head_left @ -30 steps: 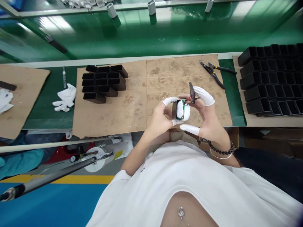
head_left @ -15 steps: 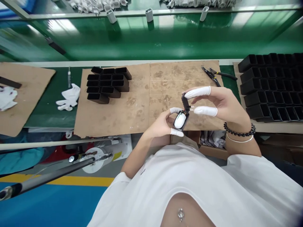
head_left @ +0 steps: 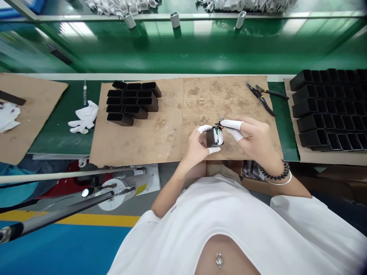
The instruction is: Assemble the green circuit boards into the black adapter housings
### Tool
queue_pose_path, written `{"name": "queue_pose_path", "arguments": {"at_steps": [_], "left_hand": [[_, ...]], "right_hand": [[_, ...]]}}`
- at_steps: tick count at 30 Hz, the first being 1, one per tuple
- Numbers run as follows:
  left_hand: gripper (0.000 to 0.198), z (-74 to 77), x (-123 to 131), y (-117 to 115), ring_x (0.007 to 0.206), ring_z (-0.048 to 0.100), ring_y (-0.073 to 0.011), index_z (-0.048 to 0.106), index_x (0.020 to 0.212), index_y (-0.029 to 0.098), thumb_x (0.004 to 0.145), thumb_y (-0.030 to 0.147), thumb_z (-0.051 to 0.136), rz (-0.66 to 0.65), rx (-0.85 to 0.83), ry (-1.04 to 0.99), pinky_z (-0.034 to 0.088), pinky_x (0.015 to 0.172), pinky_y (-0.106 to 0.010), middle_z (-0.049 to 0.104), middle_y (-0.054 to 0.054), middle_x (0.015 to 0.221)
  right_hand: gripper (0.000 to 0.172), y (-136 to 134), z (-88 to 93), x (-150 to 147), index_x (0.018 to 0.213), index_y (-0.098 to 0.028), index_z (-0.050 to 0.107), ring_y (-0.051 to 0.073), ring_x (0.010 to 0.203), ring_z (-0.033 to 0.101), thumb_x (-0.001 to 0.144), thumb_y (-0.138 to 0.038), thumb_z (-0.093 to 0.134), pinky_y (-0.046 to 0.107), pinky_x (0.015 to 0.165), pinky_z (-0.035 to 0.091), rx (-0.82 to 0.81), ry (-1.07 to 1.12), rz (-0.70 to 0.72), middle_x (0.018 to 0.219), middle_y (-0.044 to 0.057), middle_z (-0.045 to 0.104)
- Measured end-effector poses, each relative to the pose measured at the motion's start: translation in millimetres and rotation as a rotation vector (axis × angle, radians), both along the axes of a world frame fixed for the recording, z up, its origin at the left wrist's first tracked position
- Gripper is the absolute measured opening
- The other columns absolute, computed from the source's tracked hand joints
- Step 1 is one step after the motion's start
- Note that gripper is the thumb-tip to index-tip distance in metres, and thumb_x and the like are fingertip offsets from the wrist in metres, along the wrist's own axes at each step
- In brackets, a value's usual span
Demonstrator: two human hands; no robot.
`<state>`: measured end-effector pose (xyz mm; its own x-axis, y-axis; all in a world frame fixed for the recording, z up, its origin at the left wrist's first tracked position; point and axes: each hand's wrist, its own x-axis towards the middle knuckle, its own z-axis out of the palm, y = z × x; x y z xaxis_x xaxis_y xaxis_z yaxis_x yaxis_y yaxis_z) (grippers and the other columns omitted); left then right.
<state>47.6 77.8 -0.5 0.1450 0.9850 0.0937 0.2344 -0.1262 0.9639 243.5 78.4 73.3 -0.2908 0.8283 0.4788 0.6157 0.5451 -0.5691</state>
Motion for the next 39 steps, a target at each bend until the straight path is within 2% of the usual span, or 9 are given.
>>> {"name": "queue_pose_path", "arguments": {"at_steps": [4, 9, 14, 18, 21, 24, 28, 32, 39], "left_hand": [[0.066, -16.7, 9.9, -0.9, 0.107, 0.068, -0.0241, 0.064, 0.120, 0.020, 0.061, 0.021, 0.092, 0.106, -0.005, -0.050, 0.061, 0.078, -0.031, 0.065, -0.008, 0.118], [0.061, -35.2, 27.6, -10.0, 0.099, 0.069, -0.0209, 0.056, 0.129, 0.021, 0.072, 0.018, 0.080, 0.232, -0.009, -0.083, 0.061, 0.081, -0.033, 0.056, -0.011, 0.128], [0.046, -35.0, 33.3, -17.1, 0.110, 0.058, -0.0324, 0.058, 0.128, 0.018, 0.085, 0.028, 0.070, 0.332, 0.147, 0.348, 0.050, 0.098, -0.052, 0.062, -0.014, 0.115], [0.047, -27.2, 24.7, -19.4, 0.117, 0.054, -0.0365, 0.059, 0.131, 0.017, 0.086, 0.029, 0.069, 0.279, 0.131, 0.547, 0.044, 0.102, -0.055, 0.063, -0.017, 0.118], [0.047, -25.2, 8.6, -25.2, 0.126, 0.053, -0.0371, 0.061, 0.129, 0.020, 0.085, 0.033, 0.074, 0.208, 0.157, 0.624, 0.041, 0.106, -0.054, 0.062, -0.017, 0.126], [0.041, -27.7, -12.2, -33.6, 0.133, 0.052, -0.0370, 0.062, 0.127, 0.021, 0.090, 0.037, 0.070, 0.236, 0.215, 0.670, 0.037, 0.112, -0.055, 0.061, -0.017, 0.134], [0.044, -34.5, -35.1, -40.7, 0.138, 0.050, -0.0387, 0.060, 0.132, 0.021, 0.093, 0.039, 0.067, 0.408, 0.231, 0.699, 0.033, 0.117, -0.057, 0.060, -0.018, 0.137], [0.042, -41.2, -42.3, -40.5, 0.137, 0.052, -0.0383, 0.060, 0.133, 0.019, 0.095, 0.037, 0.064, 0.518, 0.257, 0.697, 0.036, 0.116, -0.056, 0.061, -0.020, 0.134], [0.034, -44.4, -39.0, -37.7, 0.136, 0.056, -0.0359, 0.064, 0.127, 0.021, 0.094, 0.032, 0.063, 0.525, 0.307, 0.668, 0.037, 0.117, -0.056, 0.065, -0.017, 0.131]], "right_hand": [[0.043, -14.3, -29.4, -13.7, 0.125, -0.029, 0.075, 0.023, 0.123, 0.073, 0.094, -0.008, 0.053, 0.039, 0.102, 0.064, -0.022, 0.059, -0.023, 0.136, 0.003, 0.073], [0.046, -26.3, -57.5, -28.0, 0.127, -0.024, 0.070, 0.025, 0.124, 0.072, 0.088, -0.006, 0.054, 0.040, 0.101, 0.064, -0.025, 0.112, -0.090, 0.139, 0.007, 0.071], [0.031, -29.0, -76.8, -42.3, 0.118, -0.022, 0.071, 0.033, 0.121, 0.073, 0.087, -0.025, 0.072, 0.048, 0.101, 0.063, -0.096, 0.170, -0.252, 0.137, 0.014, 0.072], [0.033, -18.0, -92.6, -45.5, 0.118, -0.021, 0.072, 0.029, 0.118, 0.073, 0.087, -0.029, 0.074, 0.045, 0.097, 0.064, -0.213, 0.371, -0.333, 0.131, 0.015, 0.074], [0.033, -8.7, -90.9, -35.6, 0.115, -0.020, 0.072, 0.026, 0.103, 0.077, 0.085, -0.034, 0.076, 0.041, 0.088, 0.066, -0.289, 0.445, -0.205, 0.116, 0.011, 0.078], [0.022, -5.7, -78.1, -24.0, 0.106, -0.024, 0.076, 0.024, 0.095, 0.076, 0.085, -0.033, 0.079, 0.040, 0.084, 0.065, -0.162, 0.333, -0.080, 0.105, 0.007, 0.079], [0.019, -5.6, -69.8, -20.5, 0.107, -0.028, 0.077, 0.024, 0.095, 0.073, 0.087, -0.027, 0.077, 0.040, 0.083, 0.062, 0.060, 0.237, -0.159, 0.107, 0.007, 0.073], [0.008, -2.3, -78.1, -23.2, 0.098, -0.025, 0.075, 0.022, 0.079, 0.070, 0.091, -0.027, 0.072, 0.035, 0.069, 0.060, -0.001, 0.111, -0.144, 0.093, 0.007, 0.070], [0.016, -8.0, -95.1, -23.3, 0.107, -0.025, 0.075, 0.027, 0.092, 0.073, 0.093, -0.030, 0.069, 0.042, 0.080, 0.062, -0.057, 0.125, -0.248, 0.105, 0.010, 0.073]]}}
